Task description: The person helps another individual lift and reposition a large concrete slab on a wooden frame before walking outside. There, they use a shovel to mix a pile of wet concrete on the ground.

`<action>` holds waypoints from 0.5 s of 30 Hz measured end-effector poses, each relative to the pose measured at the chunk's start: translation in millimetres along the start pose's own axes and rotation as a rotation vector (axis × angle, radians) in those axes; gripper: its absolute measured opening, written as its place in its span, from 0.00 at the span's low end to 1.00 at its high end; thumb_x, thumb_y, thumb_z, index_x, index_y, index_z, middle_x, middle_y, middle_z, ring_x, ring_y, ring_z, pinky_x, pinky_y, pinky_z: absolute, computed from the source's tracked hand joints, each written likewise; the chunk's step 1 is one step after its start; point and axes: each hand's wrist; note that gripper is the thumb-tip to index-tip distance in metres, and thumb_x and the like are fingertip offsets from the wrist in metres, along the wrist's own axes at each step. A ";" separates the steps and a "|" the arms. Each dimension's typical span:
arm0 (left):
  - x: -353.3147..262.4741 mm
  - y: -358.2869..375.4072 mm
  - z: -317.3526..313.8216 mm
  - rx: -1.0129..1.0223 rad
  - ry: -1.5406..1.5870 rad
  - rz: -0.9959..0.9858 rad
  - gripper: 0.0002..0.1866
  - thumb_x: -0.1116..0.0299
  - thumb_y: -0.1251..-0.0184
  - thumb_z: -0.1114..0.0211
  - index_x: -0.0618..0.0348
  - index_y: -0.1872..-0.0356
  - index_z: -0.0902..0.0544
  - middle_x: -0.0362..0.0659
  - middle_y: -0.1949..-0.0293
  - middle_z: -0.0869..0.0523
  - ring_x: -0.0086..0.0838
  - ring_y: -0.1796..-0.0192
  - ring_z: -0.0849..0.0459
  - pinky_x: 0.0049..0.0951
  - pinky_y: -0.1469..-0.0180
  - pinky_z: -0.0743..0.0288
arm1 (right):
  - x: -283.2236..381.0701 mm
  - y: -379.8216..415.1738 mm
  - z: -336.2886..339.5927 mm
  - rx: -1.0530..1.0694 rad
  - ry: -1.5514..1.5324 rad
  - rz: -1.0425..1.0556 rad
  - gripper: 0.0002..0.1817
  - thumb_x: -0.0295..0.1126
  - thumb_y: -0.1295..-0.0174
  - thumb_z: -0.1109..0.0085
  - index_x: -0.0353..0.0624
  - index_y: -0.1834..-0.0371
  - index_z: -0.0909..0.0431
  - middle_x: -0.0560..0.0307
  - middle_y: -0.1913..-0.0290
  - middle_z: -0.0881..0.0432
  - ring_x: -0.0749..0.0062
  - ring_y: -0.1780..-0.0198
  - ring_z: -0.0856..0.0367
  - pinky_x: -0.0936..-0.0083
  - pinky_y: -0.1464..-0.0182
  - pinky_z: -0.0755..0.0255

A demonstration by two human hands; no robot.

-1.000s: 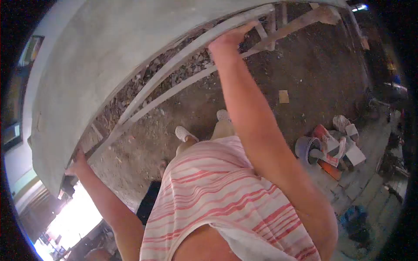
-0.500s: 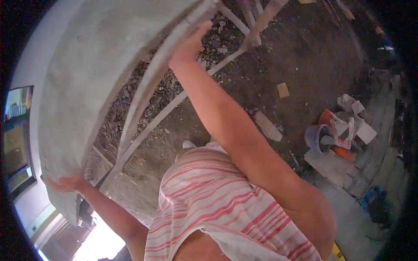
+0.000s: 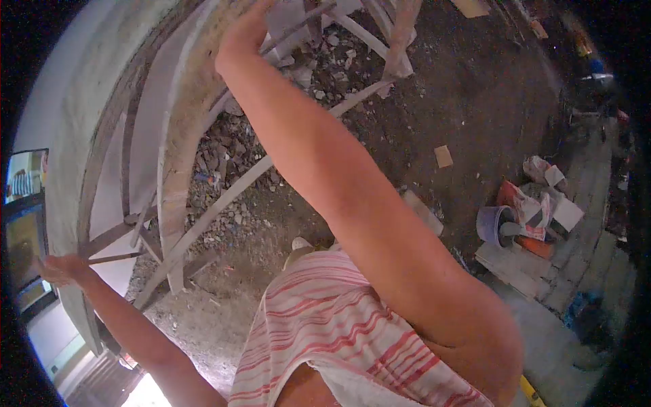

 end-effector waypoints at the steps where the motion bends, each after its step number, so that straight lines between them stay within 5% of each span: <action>1: -4.3 -7.9 -2.6 0.002 -0.002 -0.001 0.29 0.47 0.28 0.61 0.64 0.46 0.25 0.57 0.47 0.23 0.51 0.44 0.27 0.51 0.40 0.38 | -19.7 -29.1 -19.9 -0.330 0.110 0.425 0.39 0.69 0.37 0.70 0.38 0.68 0.32 0.55 0.73 0.32 0.72 0.84 0.50 0.68 0.79 0.49; 2: -14.1 -19.2 -5.0 0.017 0.008 -0.072 0.29 0.47 0.28 0.61 0.63 0.46 0.25 0.56 0.48 0.23 0.50 0.43 0.27 0.51 0.40 0.38 | -25.2 -34.9 -32.2 -0.655 0.220 0.859 0.40 0.69 0.36 0.71 0.41 0.86 0.39 0.64 0.88 0.45 0.75 0.86 0.64 0.70 0.82 0.61; 3: -19.3 -27.6 -7.8 0.033 0.018 -0.145 0.29 0.47 0.28 0.61 0.62 0.45 0.25 0.56 0.48 0.22 0.50 0.43 0.27 0.51 0.40 0.37 | -22.3 -44.4 -33.9 -0.653 0.220 0.864 0.40 0.69 0.36 0.71 0.41 0.86 0.39 0.64 0.88 0.45 0.75 0.86 0.64 0.70 0.82 0.61; 5: -8.9 -31.2 -20.2 0.038 -0.014 -0.162 0.28 0.48 0.27 0.61 0.63 0.45 0.25 0.57 0.49 0.22 0.50 0.43 0.27 0.51 0.40 0.37 | 5.7 -23.5 -30.6 -0.029 0.035 0.061 0.40 0.70 0.37 0.71 0.42 0.87 0.37 0.58 0.84 0.39 0.69 0.82 0.38 0.68 0.77 0.43; 6: -2.6 -34.0 -28.7 0.040 -0.045 -0.183 0.28 0.49 0.27 0.61 0.63 0.45 0.25 0.57 0.49 0.22 0.50 0.44 0.26 0.50 0.41 0.37 | 6.7 -19.2 -32.3 -0.028 0.031 0.063 0.40 0.70 0.37 0.71 0.42 0.87 0.37 0.58 0.84 0.39 0.69 0.82 0.38 0.68 0.77 0.43; 7: 11.7 -28.8 -44.0 0.037 -0.042 -0.185 0.28 0.49 0.27 0.61 0.63 0.45 0.25 0.57 0.49 0.22 0.50 0.44 0.26 0.50 0.41 0.37 | 8.1 -17.4 -34.1 0.064 -0.030 0.038 0.38 0.70 0.37 0.71 0.39 0.65 0.32 0.49 0.65 0.33 0.62 0.64 0.32 0.63 0.62 0.38; 8: 32.0 -15.4 -61.8 0.280 -0.171 -0.002 0.28 0.49 0.28 0.60 0.63 0.45 0.25 0.57 0.49 0.22 0.50 0.43 0.27 0.50 0.40 0.38 | 9.1 -17.9 -35.0 0.157 -0.089 0.015 0.45 0.70 0.37 0.72 0.37 0.44 0.28 0.40 0.46 0.26 0.55 0.47 0.26 0.58 0.47 0.33; 9: 40.5 -4.5 -70.9 0.524 -0.299 0.185 0.28 0.48 0.29 0.60 0.63 0.45 0.25 0.57 0.48 0.22 0.50 0.43 0.27 0.50 0.40 0.39 | 4.1 -20.3 -33.7 0.186 -0.110 0.033 0.45 0.71 0.38 0.71 0.37 0.43 0.29 0.40 0.45 0.27 0.55 0.46 0.27 0.58 0.46 0.34; 10: 27.1 -5.6 -65.5 0.527 -0.296 0.186 0.28 0.48 0.29 0.60 0.63 0.45 0.25 0.57 0.48 0.22 0.50 0.43 0.27 0.50 0.40 0.39 | 0.3 -21.6 -32.8 0.185 -0.118 0.052 0.46 0.71 0.39 0.71 0.37 0.42 0.30 0.41 0.44 0.28 0.55 0.45 0.28 0.57 0.45 0.36; 15: -52.2 -14.4 -4.7 0.247 0.000 0.037 0.29 0.46 0.31 0.57 0.61 0.45 0.24 0.54 0.47 0.22 0.50 0.43 0.27 0.50 0.39 0.40 | -21.4 -31.7 -5.3 0.069 -0.096 0.180 0.48 0.74 0.42 0.70 0.40 0.37 0.36 0.45 0.39 0.33 0.54 0.40 0.33 0.55 0.41 0.41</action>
Point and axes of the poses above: each hand's wrist, its own y-axis away from the middle knuckle, its own z-axis out of the back of the hand, x = y × z
